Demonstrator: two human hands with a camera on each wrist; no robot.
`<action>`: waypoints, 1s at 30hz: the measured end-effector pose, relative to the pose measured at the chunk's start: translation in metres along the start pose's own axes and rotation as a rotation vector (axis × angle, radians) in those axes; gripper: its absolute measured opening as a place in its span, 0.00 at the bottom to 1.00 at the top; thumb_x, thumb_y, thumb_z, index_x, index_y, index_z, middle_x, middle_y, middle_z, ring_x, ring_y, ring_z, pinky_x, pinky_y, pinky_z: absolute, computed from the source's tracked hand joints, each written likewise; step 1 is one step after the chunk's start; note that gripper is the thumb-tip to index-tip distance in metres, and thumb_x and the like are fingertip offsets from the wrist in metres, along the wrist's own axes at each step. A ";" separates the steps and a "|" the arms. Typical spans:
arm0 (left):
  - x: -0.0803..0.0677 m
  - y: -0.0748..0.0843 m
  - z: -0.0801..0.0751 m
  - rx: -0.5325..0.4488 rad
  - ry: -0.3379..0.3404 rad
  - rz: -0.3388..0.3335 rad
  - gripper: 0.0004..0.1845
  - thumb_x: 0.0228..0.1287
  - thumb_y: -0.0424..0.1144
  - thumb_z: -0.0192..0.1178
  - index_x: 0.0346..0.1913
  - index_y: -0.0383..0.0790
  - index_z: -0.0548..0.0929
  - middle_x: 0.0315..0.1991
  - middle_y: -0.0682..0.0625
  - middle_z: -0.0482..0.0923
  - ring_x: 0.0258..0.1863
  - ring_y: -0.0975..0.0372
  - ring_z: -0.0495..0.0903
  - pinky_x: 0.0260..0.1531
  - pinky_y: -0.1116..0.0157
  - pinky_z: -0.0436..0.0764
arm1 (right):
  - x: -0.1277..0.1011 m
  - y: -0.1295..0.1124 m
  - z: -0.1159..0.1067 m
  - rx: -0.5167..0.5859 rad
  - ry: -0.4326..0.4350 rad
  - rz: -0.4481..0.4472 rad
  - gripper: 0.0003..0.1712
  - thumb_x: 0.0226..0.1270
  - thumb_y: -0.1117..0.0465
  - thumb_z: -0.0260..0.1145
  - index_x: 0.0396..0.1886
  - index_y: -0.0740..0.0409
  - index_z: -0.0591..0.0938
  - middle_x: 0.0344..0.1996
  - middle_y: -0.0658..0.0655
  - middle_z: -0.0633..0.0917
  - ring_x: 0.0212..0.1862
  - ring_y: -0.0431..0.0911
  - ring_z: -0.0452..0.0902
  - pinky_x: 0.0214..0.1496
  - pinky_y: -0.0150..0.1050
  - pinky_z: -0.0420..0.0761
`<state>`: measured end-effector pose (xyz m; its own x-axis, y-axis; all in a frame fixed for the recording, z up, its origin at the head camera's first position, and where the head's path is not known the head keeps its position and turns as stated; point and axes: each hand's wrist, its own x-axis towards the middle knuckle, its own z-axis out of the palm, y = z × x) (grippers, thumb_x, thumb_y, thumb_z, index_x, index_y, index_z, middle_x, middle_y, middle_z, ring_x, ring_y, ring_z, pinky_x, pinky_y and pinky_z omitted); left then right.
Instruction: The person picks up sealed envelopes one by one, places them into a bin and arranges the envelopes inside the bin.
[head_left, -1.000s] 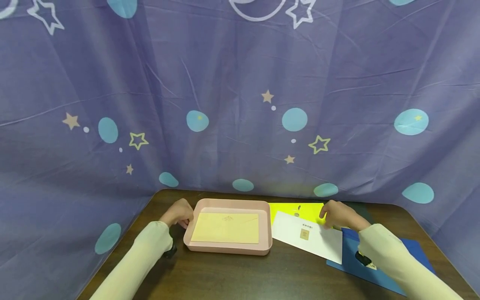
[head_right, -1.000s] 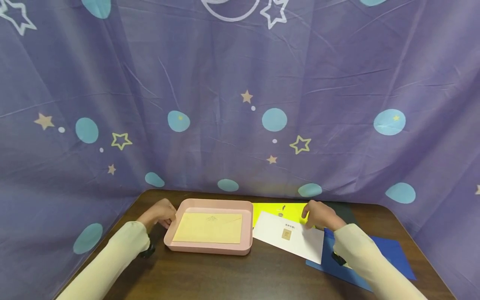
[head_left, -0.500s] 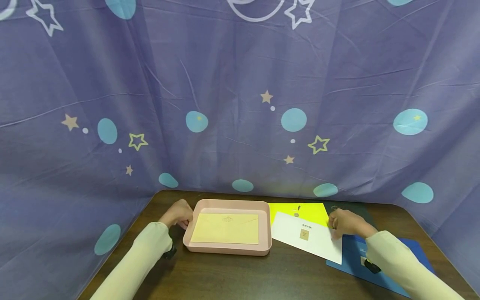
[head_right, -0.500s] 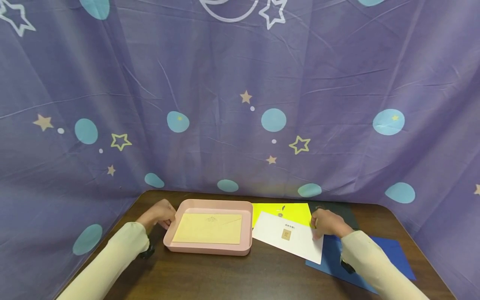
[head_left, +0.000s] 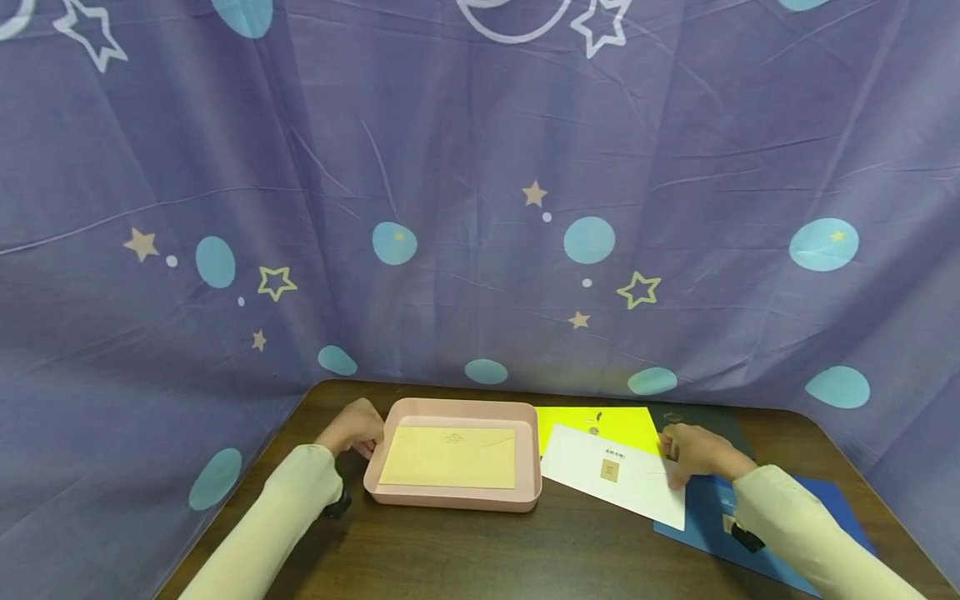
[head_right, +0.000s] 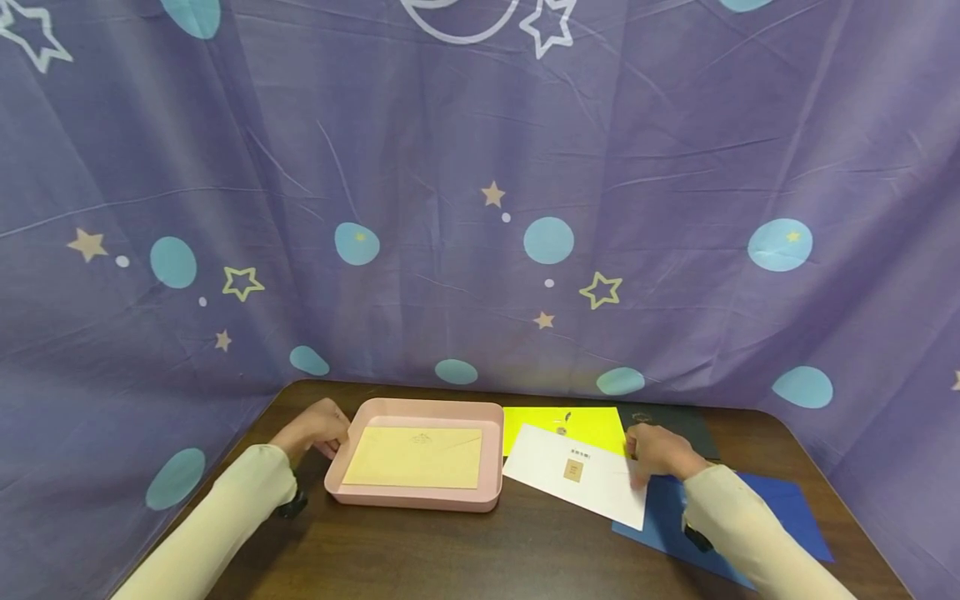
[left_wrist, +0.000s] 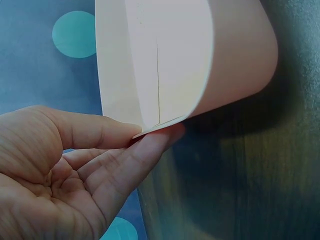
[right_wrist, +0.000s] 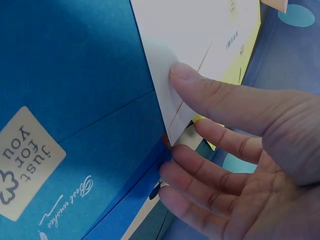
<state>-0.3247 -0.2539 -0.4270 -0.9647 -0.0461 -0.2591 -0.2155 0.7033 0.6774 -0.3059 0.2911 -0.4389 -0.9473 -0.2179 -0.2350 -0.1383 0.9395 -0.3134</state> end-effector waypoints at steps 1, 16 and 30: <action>0.001 -0.001 0.000 0.001 -0.001 0.003 0.12 0.42 0.18 0.52 0.14 0.38 0.74 0.13 0.51 0.71 0.13 0.63 0.75 0.19 0.63 0.89 | 0.000 0.000 0.000 -0.002 -0.004 0.003 0.30 0.40 0.66 0.85 0.44 0.61 0.80 0.37 0.55 0.82 0.37 0.49 0.75 0.40 0.46 0.82; -0.006 0.000 -0.003 -0.011 0.008 0.008 0.16 0.42 0.17 0.51 0.11 0.41 0.69 0.12 0.51 0.69 0.13 0.63 0.73 0.19 0.62 0.89 | 0.000 0.000 0.002 0.007 -0.028 0.001 0.30 0.38 0.68 0.84 0.43 0.59 0.78 0.38 0.55 0.81 0.38 0.50 0.73 0.41 0.46 0.80; 0.003 -0.001 -0.001 -0.001 -0.013 0.003 0.16 0.43 0.18 0.51 0.12 0.41 0.69 0.14 0.49 0.72 0.12 0.62 0.75 0.17 0.64 0.88 | 0.008 0.007 0.006 0.040 -0.053 -0.011 0.32 0.35 0.69 0.85 0.40 0.59 0.76 0.38 0.56 0.78 0.39 0.51 0.72 0.43 0.47 0.80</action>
<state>-0.3275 -0.2555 -0.4279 -0.9632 -0.0350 -0.2664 -0.2132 0.7027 0.6787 -0.3128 0.2940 -0.4481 -0.9289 -0.2432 -0.2792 -0.1366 0.9259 -0.3523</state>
